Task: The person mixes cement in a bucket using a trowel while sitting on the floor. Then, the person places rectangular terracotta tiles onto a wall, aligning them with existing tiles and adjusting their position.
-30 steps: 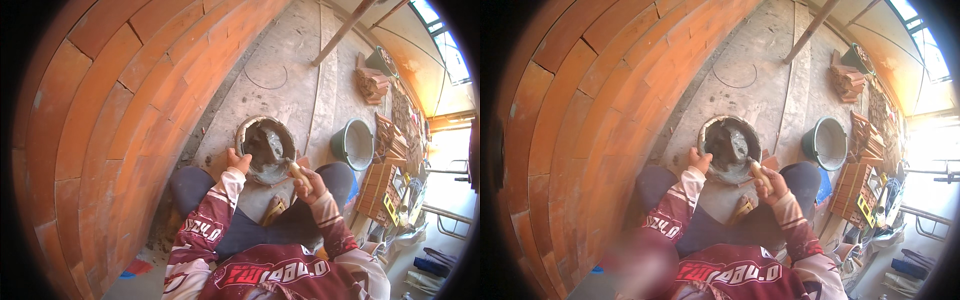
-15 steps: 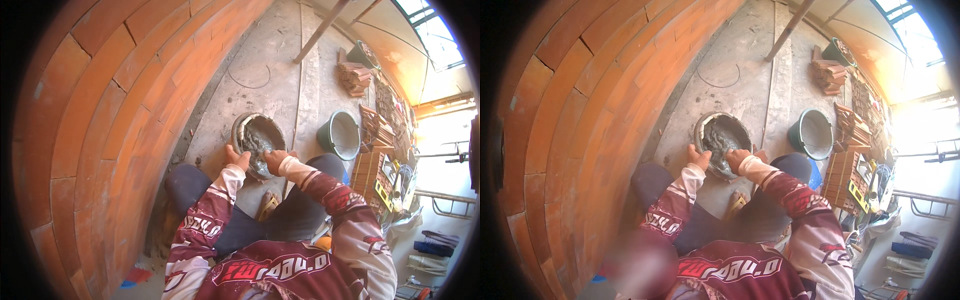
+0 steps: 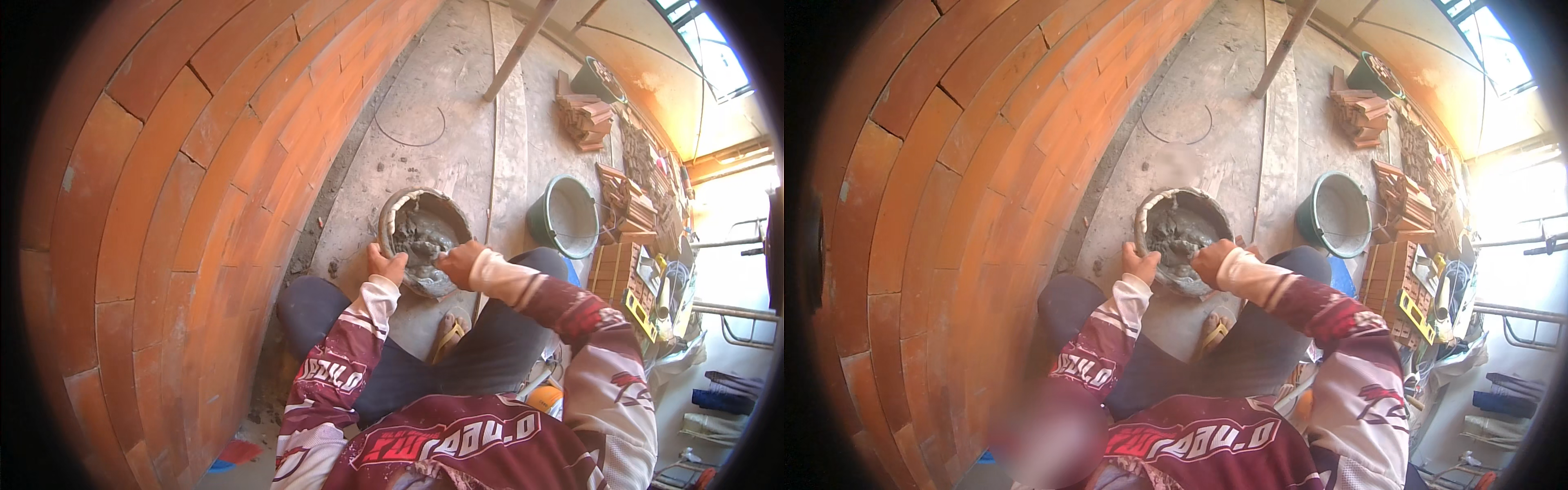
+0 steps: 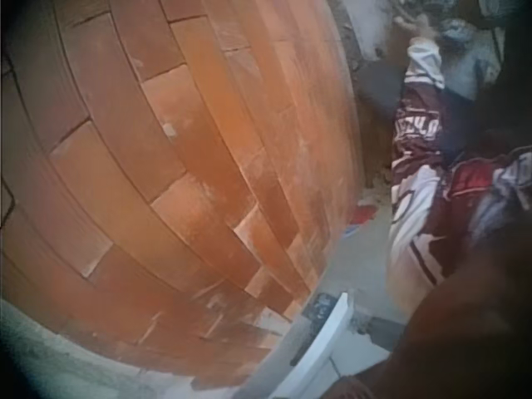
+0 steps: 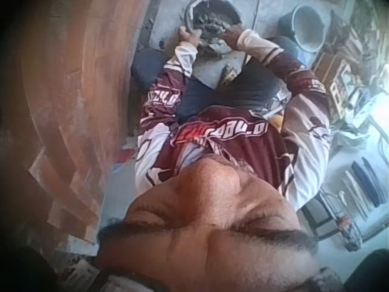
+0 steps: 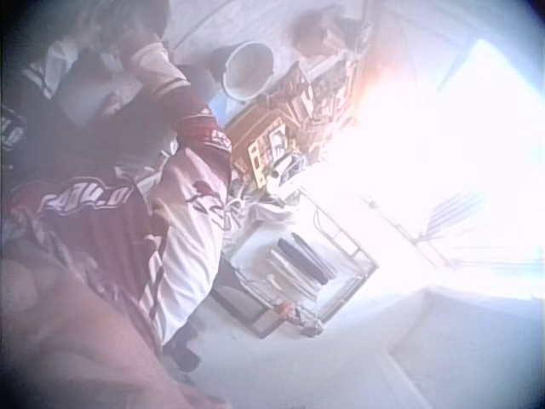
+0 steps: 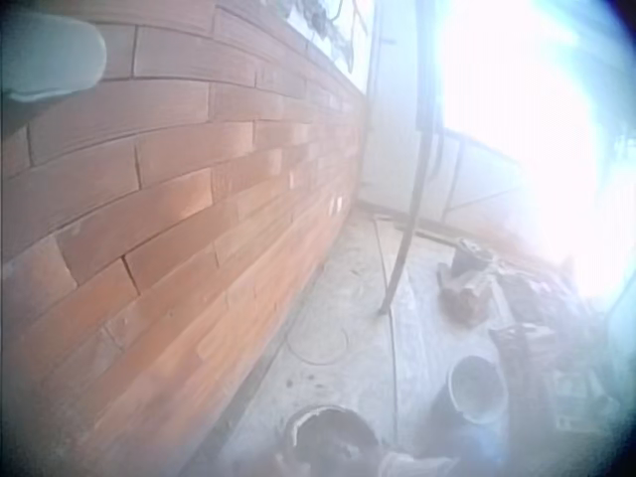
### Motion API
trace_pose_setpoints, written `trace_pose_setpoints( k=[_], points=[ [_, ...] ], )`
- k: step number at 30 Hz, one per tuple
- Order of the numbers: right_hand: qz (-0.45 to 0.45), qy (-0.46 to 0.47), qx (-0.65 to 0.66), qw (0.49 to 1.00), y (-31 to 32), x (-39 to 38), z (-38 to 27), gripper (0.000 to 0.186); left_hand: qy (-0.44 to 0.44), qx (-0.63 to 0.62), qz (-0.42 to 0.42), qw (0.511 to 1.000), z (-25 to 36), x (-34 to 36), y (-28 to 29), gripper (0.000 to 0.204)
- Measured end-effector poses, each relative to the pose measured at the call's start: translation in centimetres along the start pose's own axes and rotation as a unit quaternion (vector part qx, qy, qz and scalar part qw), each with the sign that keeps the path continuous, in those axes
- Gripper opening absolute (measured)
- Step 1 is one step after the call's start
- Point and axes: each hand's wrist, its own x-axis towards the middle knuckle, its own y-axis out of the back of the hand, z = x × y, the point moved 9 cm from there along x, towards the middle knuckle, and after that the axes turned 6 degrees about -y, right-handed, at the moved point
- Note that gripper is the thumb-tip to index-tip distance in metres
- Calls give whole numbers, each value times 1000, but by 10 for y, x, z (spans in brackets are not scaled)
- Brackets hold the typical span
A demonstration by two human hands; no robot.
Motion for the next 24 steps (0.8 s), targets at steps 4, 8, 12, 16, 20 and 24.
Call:
trace_pose_setpoints(
  k=[4, 8, 12, 16, 20, 24],
  points=[
    [54, -29, 9, 998, 51, -40, 12, 16, -4, 11, 36, 999, -2, 5, 16, 35],
    [75, -69, -11, 995, 38, -18, 27, 16, 15, 49, 3, 999, -1, 3, 6, 44],
    [120, -43, 7, 992, -25, 24, -13, 21, -12, 48, 23, 999, 0, -2, 5, 38],
    [89, -27, 45, 995, 12, 1, -13, 20, -11, 39, 19, 999, -1, 3, 11, 31],
    [93, 8, 0, 996, 44, -34, 11, 19, -19, 27, 42, 999, -3, 7, 18, 30],
    [135, -19, 0, 991, 38, -19, 14, 20, -36, 12, 37, 999, -6, 6, 11, 32]
  ],
)
